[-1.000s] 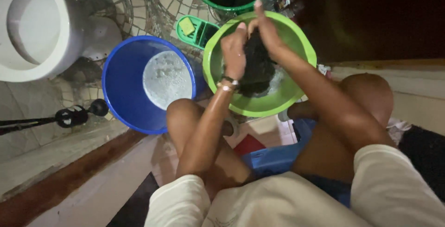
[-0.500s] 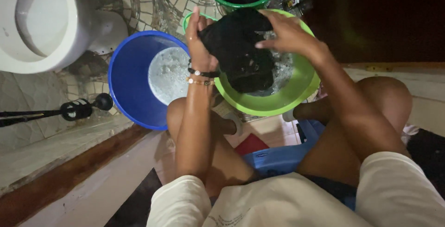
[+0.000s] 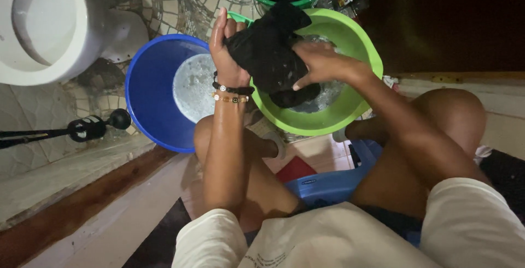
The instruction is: Hand washing clothes in plastic buckets in a bathroom.
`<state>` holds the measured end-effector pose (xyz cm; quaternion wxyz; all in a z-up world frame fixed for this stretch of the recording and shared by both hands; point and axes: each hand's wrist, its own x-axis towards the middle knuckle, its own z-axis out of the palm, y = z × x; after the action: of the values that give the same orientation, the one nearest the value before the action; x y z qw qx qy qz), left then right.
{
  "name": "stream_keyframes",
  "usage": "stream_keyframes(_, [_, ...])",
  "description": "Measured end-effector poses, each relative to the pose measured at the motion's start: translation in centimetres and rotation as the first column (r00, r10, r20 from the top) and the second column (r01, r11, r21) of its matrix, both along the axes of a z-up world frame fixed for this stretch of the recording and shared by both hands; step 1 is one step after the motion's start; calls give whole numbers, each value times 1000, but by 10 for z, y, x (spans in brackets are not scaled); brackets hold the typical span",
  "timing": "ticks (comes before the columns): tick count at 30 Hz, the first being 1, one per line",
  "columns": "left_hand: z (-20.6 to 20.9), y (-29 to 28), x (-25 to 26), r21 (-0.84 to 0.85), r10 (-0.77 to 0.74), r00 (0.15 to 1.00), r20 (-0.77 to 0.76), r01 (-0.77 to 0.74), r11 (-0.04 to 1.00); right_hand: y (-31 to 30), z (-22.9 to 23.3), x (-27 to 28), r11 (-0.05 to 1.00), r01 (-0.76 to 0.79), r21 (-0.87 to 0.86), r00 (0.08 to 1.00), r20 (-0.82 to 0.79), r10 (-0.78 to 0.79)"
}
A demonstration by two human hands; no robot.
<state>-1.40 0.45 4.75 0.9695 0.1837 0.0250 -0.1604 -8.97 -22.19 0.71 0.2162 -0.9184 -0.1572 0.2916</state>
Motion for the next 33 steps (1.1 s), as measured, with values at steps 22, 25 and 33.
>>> stream_keyframes(22, [6, 29, -6, 9, -271, 962, 15, 271, 962, -4, 11, 6, 984, 161, -82, 913, -367, -180])
stream_keyframes(25, [4, 28, 1, 43, -223, 973, 52, 221, 974, 0, 14, 4, 994, 94, -52, 968, -229, -104])
stream_keyframes(33, [-21, 31, 26, 182, 232, 973, -14, -226, 957, -10, 11, -5, 838, 280, 469, 939, 48, -341])
